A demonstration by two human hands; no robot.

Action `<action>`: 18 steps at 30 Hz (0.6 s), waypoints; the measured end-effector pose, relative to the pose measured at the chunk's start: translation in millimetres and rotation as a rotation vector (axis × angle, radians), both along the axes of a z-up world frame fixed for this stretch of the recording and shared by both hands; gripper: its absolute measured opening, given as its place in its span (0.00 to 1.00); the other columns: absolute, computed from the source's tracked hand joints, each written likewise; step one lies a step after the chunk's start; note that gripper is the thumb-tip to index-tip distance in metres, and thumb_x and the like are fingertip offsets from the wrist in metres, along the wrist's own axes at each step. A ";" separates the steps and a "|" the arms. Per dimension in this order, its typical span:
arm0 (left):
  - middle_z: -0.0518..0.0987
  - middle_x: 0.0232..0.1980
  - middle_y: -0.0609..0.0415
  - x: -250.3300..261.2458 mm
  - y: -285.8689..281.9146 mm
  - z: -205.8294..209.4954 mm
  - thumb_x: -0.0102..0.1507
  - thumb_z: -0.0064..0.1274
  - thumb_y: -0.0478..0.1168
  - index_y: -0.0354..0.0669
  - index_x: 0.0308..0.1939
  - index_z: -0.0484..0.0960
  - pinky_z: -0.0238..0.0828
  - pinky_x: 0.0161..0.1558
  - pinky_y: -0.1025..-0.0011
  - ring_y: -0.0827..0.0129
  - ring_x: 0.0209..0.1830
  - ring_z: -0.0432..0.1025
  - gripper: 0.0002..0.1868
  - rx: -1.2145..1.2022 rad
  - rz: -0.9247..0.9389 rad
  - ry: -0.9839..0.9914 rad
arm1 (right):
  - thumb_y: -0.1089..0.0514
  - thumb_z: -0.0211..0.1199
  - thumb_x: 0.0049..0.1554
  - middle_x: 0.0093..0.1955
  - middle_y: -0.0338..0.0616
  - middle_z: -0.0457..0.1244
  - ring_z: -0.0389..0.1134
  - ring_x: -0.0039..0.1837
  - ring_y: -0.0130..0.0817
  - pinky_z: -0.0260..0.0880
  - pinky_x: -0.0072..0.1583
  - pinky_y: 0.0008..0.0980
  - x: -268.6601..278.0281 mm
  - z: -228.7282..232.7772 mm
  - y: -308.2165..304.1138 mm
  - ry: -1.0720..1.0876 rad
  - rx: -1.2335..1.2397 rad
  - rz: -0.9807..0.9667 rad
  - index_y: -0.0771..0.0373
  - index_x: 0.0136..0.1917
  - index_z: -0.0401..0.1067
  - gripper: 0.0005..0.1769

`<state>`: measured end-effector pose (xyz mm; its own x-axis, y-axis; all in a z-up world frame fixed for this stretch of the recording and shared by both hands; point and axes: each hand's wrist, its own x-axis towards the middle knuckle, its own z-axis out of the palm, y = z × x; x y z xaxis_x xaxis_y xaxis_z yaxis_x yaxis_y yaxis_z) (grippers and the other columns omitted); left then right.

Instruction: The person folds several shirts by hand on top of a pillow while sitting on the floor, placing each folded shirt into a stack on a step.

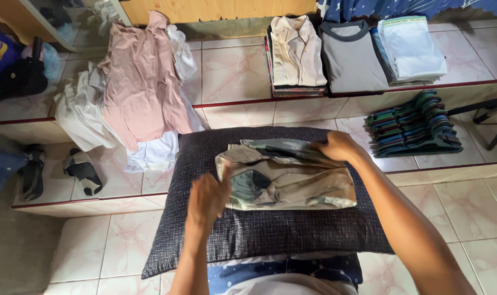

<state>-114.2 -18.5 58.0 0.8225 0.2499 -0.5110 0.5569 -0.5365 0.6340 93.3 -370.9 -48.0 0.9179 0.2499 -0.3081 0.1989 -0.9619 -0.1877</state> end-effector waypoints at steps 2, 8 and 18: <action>0.81 0.24 0.36 -8.9 -8.8 0.3 0.68 0.36 0.69 0.27 0.19 0.80 0.78 0.29 0.57 0.53 0.19 0.80 0.46 0.047 -0.025 -0.017 | 0.23 0.59 0.56 0.42 0.66 0.69 0.74 0.48 0.57 0.74 0.51 0.49 -10.5 -0.3 -4.2 0.026 0.016 -0.089 0.77 0.46 0.76 0.47; 0.83 0.23 0.42 -16.1 -15.1 -18.2 0.60 0.58 0.56 0.29 0.30 0.83 0.77 0.28 0.61 0.59 0.19 0.80 0.27 0.020 0.009 -0.303 | 0.25 0.59 0.56 0.46 0.65 0.70 0.74 0.50 0.52 0.72 0.50 0.43 -78.1 20.7 -27.7 0.168 0.451 -0.435 0.77 0.50 0.75 0.46; 0.79 0.48 0.43 29.0 -10.1 -55.1 0.67 0.51 0.42 0.29 0.57 0.72 0.78 0.49 0.62 0.60 0.44 0.77 0.20 -1.180 0.501 -0.312 | 0.58 0.72 0.46 0.54 0.49 0.68 0.69 0.55 0.40 0.71 0.54 0.39 -128.6 90.4 -8.8 0.616 1.416 -0.684 0.66 0.65 0.68 0.34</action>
